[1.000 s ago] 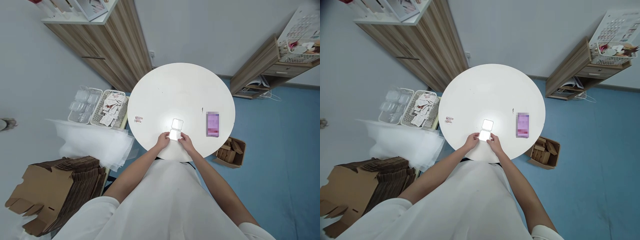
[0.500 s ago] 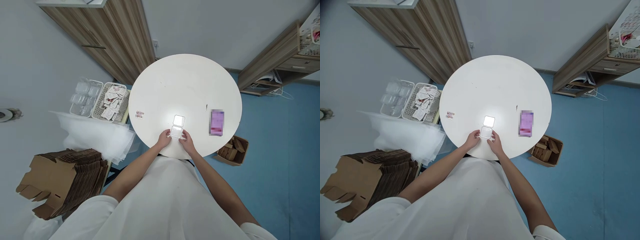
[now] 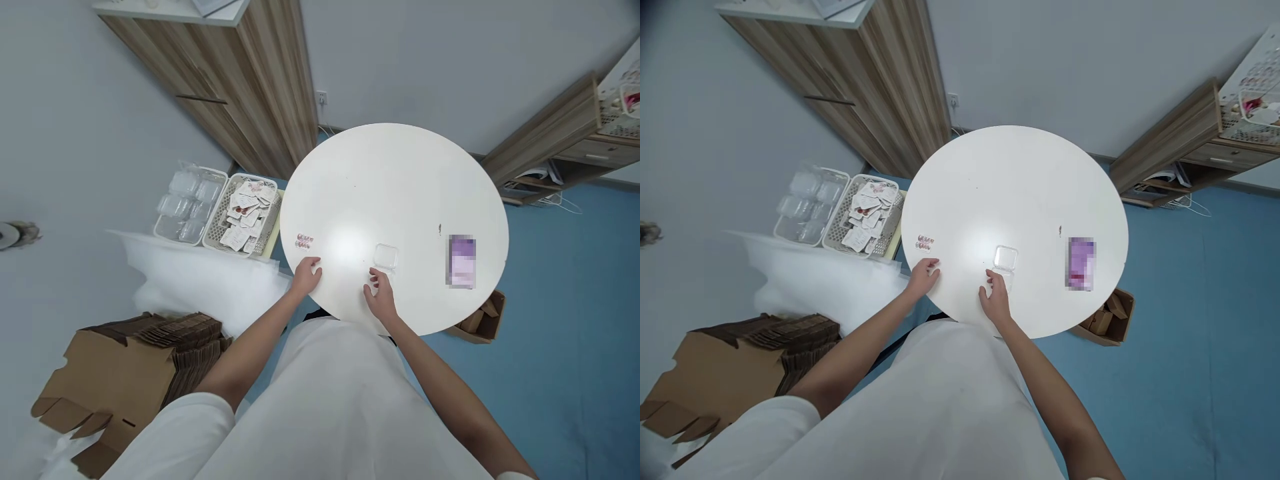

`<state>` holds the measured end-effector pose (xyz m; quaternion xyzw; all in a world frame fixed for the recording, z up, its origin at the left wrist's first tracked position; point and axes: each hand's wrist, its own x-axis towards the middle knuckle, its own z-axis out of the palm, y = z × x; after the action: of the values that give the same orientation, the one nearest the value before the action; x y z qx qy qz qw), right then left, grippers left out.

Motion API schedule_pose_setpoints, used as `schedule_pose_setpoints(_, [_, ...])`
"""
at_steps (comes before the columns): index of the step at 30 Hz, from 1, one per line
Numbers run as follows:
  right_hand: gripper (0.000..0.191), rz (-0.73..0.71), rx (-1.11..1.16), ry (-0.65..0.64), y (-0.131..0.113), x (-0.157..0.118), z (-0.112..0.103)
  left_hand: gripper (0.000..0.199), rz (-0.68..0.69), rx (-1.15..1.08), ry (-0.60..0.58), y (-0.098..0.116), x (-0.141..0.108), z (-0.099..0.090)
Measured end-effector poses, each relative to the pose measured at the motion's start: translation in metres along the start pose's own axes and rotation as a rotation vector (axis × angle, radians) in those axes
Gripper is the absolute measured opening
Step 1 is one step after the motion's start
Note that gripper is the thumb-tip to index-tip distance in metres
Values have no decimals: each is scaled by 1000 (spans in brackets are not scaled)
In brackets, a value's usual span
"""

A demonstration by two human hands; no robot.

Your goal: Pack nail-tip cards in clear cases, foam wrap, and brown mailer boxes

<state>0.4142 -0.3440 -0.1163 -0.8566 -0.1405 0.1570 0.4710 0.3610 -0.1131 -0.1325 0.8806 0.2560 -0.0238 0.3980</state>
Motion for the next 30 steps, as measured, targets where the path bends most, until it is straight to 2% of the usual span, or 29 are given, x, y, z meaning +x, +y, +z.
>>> schedule_pose_setpoints(4, [47, 34, -41, -155, -22, 27, 42, 38, 17, 114, 79, -30, 31, -37])
schedule_pose_setpoints(7, [49, 59, -84, -230, -33, 48, 71, 49, 32, 185, 39, -48, 51, -55])
schedule_pose_setpoints(10, [50, 50, -142, -262, -43, 66, 94, 61, 76, 255, -33, -57, 68, -65])
schedule_pose_setpoints(15, [54, 53, -265, -288, -56, 91, 123, 74, 107, 355, -164, -54, 88, -73])
schedule_pose_setpoints(20, [62, 75, -382, -286, -66, 111, 141, 68, 103, 392, -257, -48, 98, -75])
schedule_pose_setpoints(25, [61, 81, -482, -252, -67, 117, 150, 57, 147, 356, -267, -47, 98, -74])
schedule_pose_setpoints(30, [59, 24, -420, -192, -63, 111, 152, 55, 197, 311, -224, -48, 88, -70])
